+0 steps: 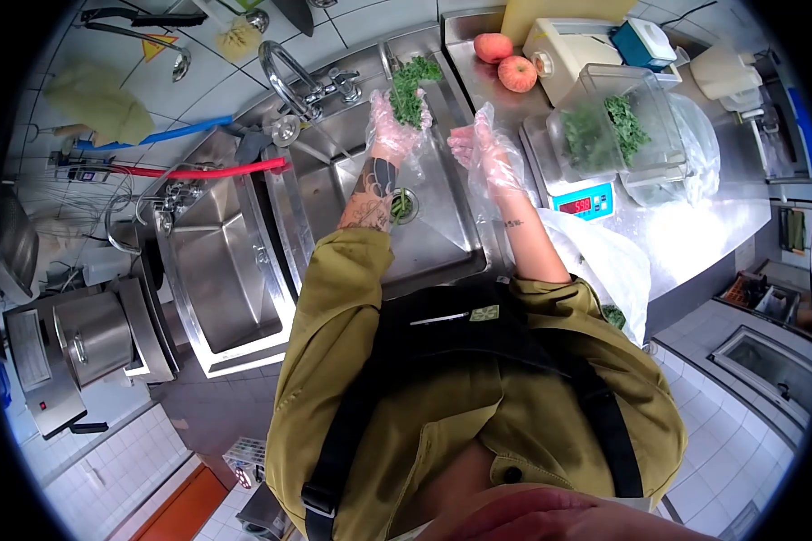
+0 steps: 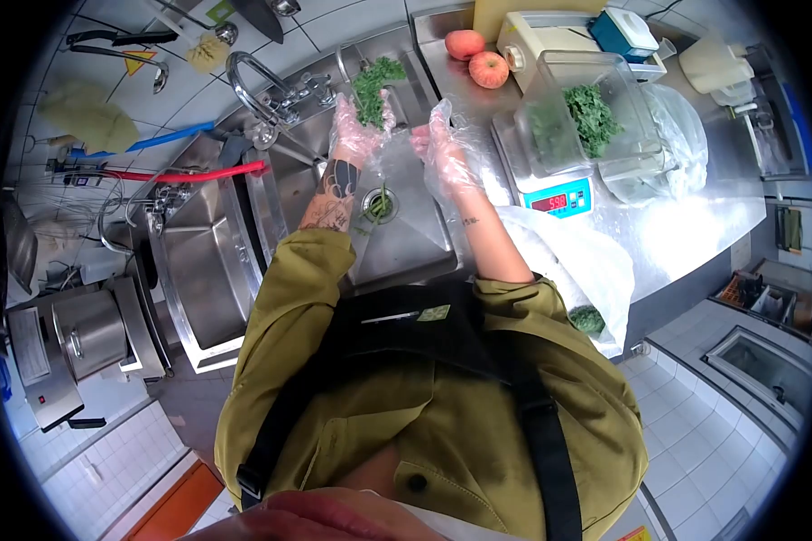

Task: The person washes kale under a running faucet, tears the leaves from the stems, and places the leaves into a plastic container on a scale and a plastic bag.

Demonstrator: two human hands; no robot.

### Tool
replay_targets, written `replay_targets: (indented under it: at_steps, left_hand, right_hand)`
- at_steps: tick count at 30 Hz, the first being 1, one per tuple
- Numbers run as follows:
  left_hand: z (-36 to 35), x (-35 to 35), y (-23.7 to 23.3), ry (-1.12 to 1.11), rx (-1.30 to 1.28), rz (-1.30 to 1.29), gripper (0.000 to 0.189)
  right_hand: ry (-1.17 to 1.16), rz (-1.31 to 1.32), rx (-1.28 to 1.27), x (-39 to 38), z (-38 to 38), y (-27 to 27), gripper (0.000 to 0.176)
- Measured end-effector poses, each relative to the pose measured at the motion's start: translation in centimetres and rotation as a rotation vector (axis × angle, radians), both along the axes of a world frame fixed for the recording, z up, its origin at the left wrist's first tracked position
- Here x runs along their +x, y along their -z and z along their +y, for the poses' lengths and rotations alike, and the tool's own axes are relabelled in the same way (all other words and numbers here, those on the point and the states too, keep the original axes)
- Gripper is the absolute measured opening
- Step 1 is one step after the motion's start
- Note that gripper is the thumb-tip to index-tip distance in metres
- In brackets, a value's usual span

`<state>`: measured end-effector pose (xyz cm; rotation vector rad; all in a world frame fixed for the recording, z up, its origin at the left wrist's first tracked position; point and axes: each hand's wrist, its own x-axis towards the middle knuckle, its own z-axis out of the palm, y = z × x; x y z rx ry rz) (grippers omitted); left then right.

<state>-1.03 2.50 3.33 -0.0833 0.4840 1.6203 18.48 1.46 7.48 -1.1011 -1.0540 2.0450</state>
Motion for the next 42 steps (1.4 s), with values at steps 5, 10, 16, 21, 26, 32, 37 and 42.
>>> replay_targets:
  at_steps: [5,10,16,21,26,32,37,42]
  left_hand:
    - [-1.5,-0.1,1.2,-0.051,-0.091,0.043,0.068]
    - [-3.9,0.3,2.3,-0.048,-0.093,0.076,0.060]
    - [-6.9,2.2,1.6,-0.020,-0.146,0.128,0.054]
    - [-8.8,2.3,-0.1,-0.040,-0.139,0.128,0.048]
    - [-10.1,0.9,-0.5,-0.076,-0.090,0.029,0.049]
    - [-11.0,0.2,-0.9,-0.079,0.020,-0.208,0.059]
    - [-11.1,0.5,-2.0,-0.121,0.023,-0.231,0.057]
    - [-6.7,-1.3,1.3,-0.072,0.059,0.101,0.050]
  right_hand:
    - [0.006,0.005,-0.014,0.1,0.2,0.6,0.066]
    - [-0.027,0.007,-0.009,-0.2,0.0,1.2,0.067]
    - [0.004,0.017,-0.002,-0.1,-0.2,0.9,0.069]
    - [0.005,0.020,-0.010,0.0,-0.2,0.9,0.070]
    - [-0.008,0.002,-0.011,0.0,-0.3,0.7,0.071]
    - [-0.031,-0.006,-0.005,-0.1,-0.3,0.9,0.072]
    - [-0.007,-0.044,-0.018,0.2,-0.3,0.1,0.072]
    - [-0.025,-0.028,-0.028,0.1,-0.3,0.5,0.073]
